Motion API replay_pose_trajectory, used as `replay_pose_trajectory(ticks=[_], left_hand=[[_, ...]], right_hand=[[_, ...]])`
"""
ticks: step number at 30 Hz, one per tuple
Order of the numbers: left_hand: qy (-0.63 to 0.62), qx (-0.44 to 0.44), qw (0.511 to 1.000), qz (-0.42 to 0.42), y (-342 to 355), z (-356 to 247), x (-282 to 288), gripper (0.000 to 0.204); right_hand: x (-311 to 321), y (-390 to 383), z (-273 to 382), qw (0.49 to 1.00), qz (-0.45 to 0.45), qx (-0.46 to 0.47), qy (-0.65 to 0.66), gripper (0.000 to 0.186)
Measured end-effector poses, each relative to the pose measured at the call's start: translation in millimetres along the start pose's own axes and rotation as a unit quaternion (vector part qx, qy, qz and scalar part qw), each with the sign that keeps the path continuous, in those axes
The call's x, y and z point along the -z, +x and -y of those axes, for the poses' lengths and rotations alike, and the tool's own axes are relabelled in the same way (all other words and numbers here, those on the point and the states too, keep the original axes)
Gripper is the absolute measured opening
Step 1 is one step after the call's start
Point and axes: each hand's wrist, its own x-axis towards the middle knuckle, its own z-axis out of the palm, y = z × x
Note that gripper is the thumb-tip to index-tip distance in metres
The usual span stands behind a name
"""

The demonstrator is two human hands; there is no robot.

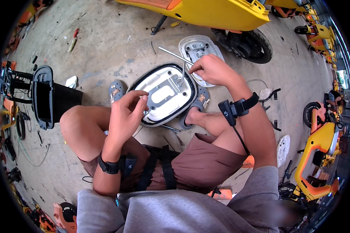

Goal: The person is using a screwdriver to remove or tighten screws on a metal and plastic scooter component while sitting on the floor.

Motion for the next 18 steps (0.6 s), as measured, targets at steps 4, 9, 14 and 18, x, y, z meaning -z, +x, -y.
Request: replay_pose_trajectory(ticks=[4,9,14,18], left_hand=[[0.134,-0.129,0.982,-0.01,21.7,-21.5,-10.4,0.02],[0.275,-0.295,0.915,0.014,78.7,-19.5,-47.6,0.035],[0.301,-0.154,0.932,0.13,93.6,12.7,-66.7,0.03],[0.252,-0.131,0.953,0.11,88.3,4.2,-70.2,0.03]], right_hand=[[1.8,2.0,-3.2,0.999,0.038,0.022,0.002,0.028],[4.7,-3.2,0.1,0.996,0.07,0.04,0.026,0.032],[-2.6,-2.8,1.8,0.996,0.069,0.028,0.039,0.036],[3.0,-3.5,18.3,0.998,0.063,0.016,0.025,0.036]])
